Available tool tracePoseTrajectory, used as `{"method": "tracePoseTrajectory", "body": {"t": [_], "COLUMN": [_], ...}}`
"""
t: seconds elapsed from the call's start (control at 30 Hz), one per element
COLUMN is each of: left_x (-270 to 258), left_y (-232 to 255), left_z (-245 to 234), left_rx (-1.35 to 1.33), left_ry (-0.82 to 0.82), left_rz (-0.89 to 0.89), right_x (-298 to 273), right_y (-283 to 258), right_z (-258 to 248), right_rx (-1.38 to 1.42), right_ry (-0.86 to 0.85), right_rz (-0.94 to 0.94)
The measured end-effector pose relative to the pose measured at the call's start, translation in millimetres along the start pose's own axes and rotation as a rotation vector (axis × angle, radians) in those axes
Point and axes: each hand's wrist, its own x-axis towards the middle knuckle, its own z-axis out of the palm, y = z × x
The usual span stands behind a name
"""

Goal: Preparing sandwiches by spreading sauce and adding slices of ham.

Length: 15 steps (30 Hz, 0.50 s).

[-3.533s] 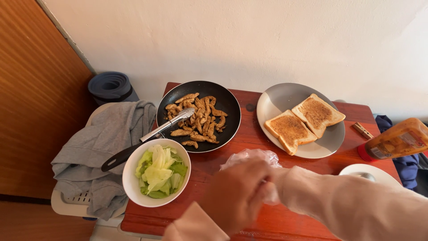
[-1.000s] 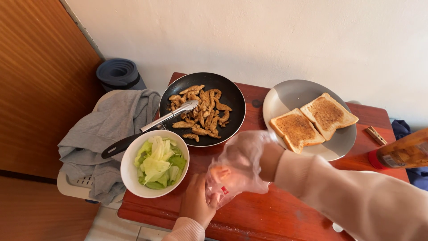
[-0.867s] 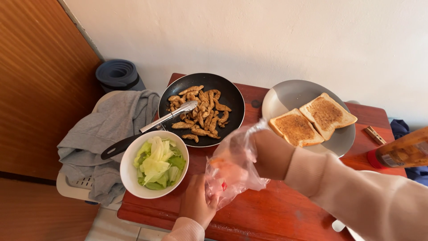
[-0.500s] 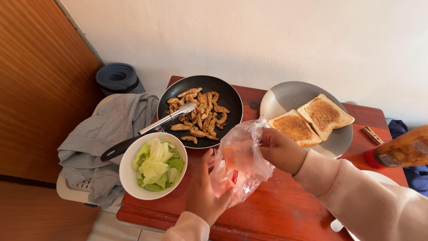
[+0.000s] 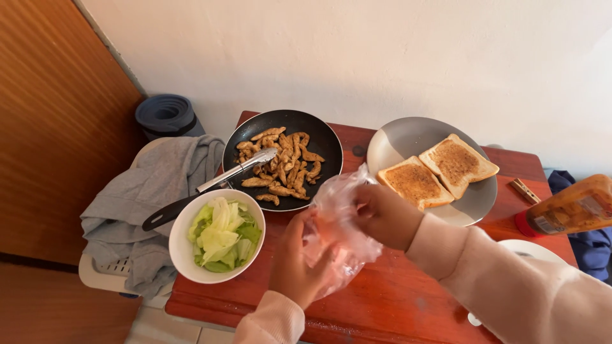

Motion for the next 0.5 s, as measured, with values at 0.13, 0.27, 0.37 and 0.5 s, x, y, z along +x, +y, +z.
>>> {"method": "tracePoseTrajectory", "body": {"t": [0.13, 0.27, 0.37, 0.5], "left_x": [2, 1, 4, 17], "left_y": [-15, -26, -13, 20], "left_z": [-3, -12, -15, -16], "left_rx": [-0.137, -0.069, -0.083, 0.047], "left_ry": [0.019, 0.075, 0.064, 0.185], "left_rz": [-0.215, -0.197, -0.189, -0.02], "right_x": [-1, -2, -6, -14], "right_y": [19, 18, 31, 7], "right_z": [-9, -19, -26, -35], "right_rx": [0.089, 0.298, 0.392, 0.558], "right_ry": [-0.072, 0.014, -0.046, -0.005], "right_rz": [0.027, 0.007, 0.023, 0.219]}}
